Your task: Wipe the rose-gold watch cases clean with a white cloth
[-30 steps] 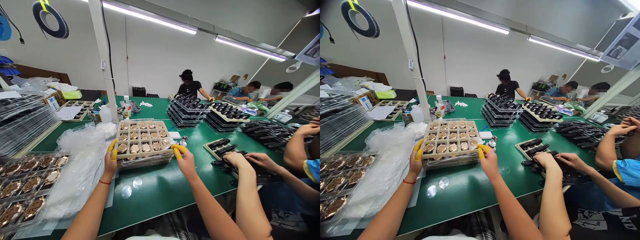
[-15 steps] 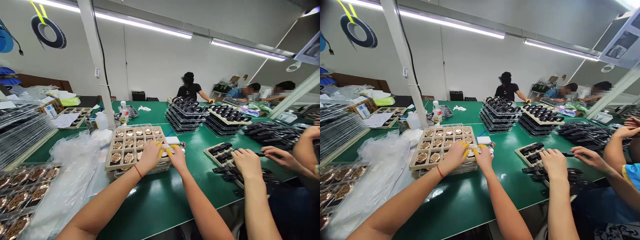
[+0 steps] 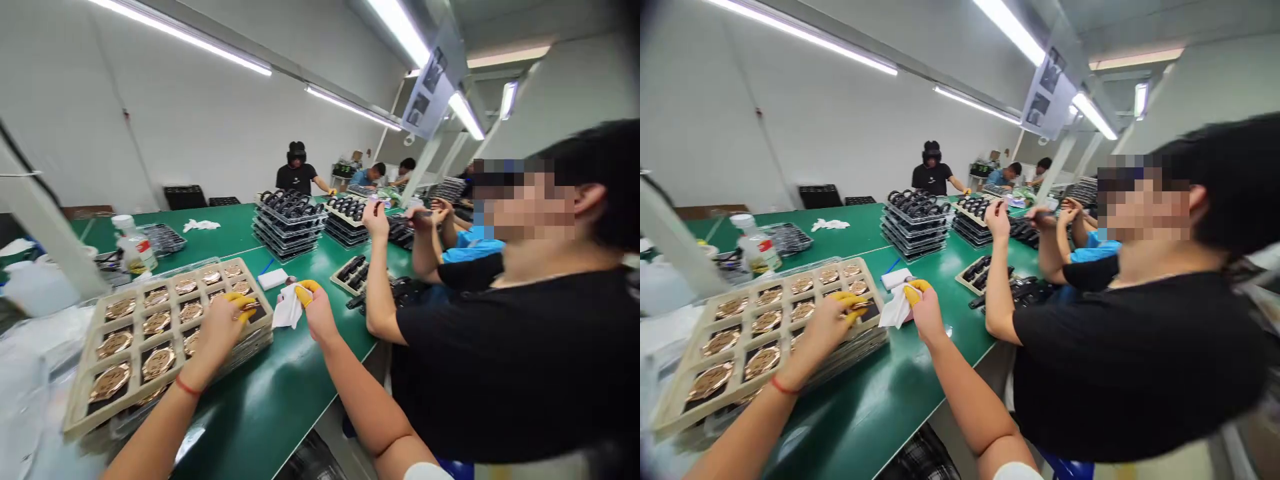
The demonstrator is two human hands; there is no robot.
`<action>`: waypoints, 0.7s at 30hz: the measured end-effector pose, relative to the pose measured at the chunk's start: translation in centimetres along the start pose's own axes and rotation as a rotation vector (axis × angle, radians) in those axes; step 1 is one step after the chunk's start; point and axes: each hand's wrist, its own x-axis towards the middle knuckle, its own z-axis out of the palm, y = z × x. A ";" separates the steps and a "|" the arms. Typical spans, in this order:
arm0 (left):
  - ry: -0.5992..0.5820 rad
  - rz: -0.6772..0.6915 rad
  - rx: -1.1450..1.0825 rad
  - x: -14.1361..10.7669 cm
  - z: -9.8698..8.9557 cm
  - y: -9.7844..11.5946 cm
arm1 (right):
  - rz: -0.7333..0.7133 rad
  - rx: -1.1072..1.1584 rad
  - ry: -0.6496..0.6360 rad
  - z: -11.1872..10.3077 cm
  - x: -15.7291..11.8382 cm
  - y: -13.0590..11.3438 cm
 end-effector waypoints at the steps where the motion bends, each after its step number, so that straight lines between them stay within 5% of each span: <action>1: -0.011 -0.039 -0.009 0.0 -0.7 0.3 | 0.010 0.015 0.030 -1.0 0.5 -0.5; 8: -0.100 -0.682 -0.315 -0.1 -5.2 3.3 | 0.089 0.001 0.142 -6.3 3.3 -1.4; 15: -0.079 -0.765 -0.390 -0.7 -6.6 3.1 | 0.070 -0.124 0.172 -6.6 4.3 0.0; 21: -0.095 -0.698 -0.396 -0.8 -8.1 2.6 | -0.042 -0.330 0.227 -6.6 4.4 -0.1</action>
